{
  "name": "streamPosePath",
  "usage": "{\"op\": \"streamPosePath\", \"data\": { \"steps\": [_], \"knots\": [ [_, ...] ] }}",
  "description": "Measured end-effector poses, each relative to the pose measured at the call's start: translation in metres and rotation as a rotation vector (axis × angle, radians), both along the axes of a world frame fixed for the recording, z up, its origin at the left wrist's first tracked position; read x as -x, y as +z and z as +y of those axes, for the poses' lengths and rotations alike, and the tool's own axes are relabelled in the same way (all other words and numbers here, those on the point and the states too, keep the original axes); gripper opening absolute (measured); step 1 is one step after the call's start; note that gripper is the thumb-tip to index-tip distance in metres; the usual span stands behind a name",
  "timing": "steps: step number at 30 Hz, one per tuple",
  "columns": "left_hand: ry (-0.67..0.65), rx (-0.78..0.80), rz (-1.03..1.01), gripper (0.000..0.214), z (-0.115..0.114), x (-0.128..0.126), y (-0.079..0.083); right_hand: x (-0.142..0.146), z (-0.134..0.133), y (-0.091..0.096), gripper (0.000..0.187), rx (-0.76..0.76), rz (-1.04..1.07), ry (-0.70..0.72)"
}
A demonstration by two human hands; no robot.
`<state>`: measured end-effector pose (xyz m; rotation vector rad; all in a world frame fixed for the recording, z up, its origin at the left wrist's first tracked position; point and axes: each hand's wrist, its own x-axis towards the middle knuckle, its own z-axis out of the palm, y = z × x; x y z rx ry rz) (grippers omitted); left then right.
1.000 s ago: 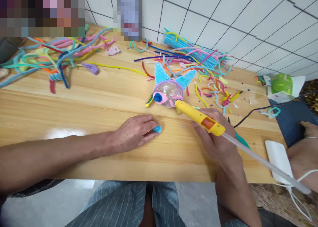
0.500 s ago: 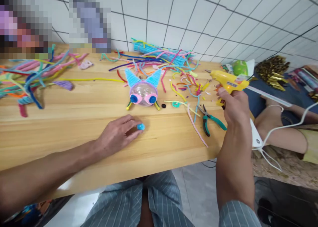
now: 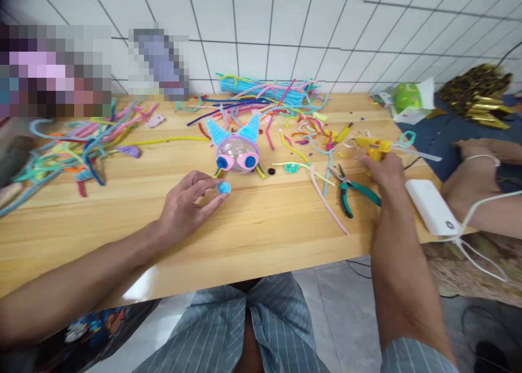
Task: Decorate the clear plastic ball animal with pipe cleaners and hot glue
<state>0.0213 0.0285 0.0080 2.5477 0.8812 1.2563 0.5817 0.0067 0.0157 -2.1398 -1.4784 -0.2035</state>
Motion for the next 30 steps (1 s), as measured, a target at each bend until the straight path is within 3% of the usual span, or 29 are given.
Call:
{"op": "streamPosePath", "data": {
  "steps": [1,3,4,6,7,9,13,18,21,25,30],
  "knots": [
    [0.010,-0.016,-0.003,0.019,0.002,0.001,0.004,0.002,-0.002,0.003,0.056,0.048,0.029,-0.181],
    [0.030,-0.045,-0.008,0.022,0.007,0.002,0.011,0.012,-0.008,0.009,0.066,-0.021,-0.022,-0.518],
    [0.045,-0.057,-0.008,0.024,0.010,0.002,0.014,0.021,-0.012,0.013,0.061,-0.074,-0.068,-0.588],
    [0.076,-0.072,0.000,0.026,0.014,0.001,0.017,0.052,-0.022,0.020,0.036,-0.182,-0.124,-0.526],
    [0.088,-0.080,0.008,0.027,0.017,0.000,0.018,0.073,-0.028,0.024,0.030,-0.204,-0.125,-0.412],
    [0.097,-0.110,0.030,0.027,0.021,-0.003,0.019,0.120,-0.037,0.033,0.038,-0.187,-0.110,-0.159],
    [0.078,-0.207,0.072,0.024,0.029,-0.013,0.021,0.202,-0.044,0.054,0.025,-0.123,-0.020,0.202],
    [0.134,-0.190,0.277,0.025,0.022,-0.026,0.032,0.260,-0.044,0.072,0.023,-0.175,0.116,0.551],
    [0.079,-0.171,0.303,0.027,0.009,-0.031,0.035,0.287,-0.046,0.071,0.015,-0.179,0.192,0.647],
    [-0.009,-0.092,0.183,0.026,-0.004,-0.032,0.034,0.307,-0.044,0.063,0.009,-0.188,0.257,0.683],
    [-0.233,0.227,-0.173,0.031,-0.012,-0.032,0.030,0.311,-0.039,0.053,0.006,-0.196,0.507,0.674]
  ]
}}
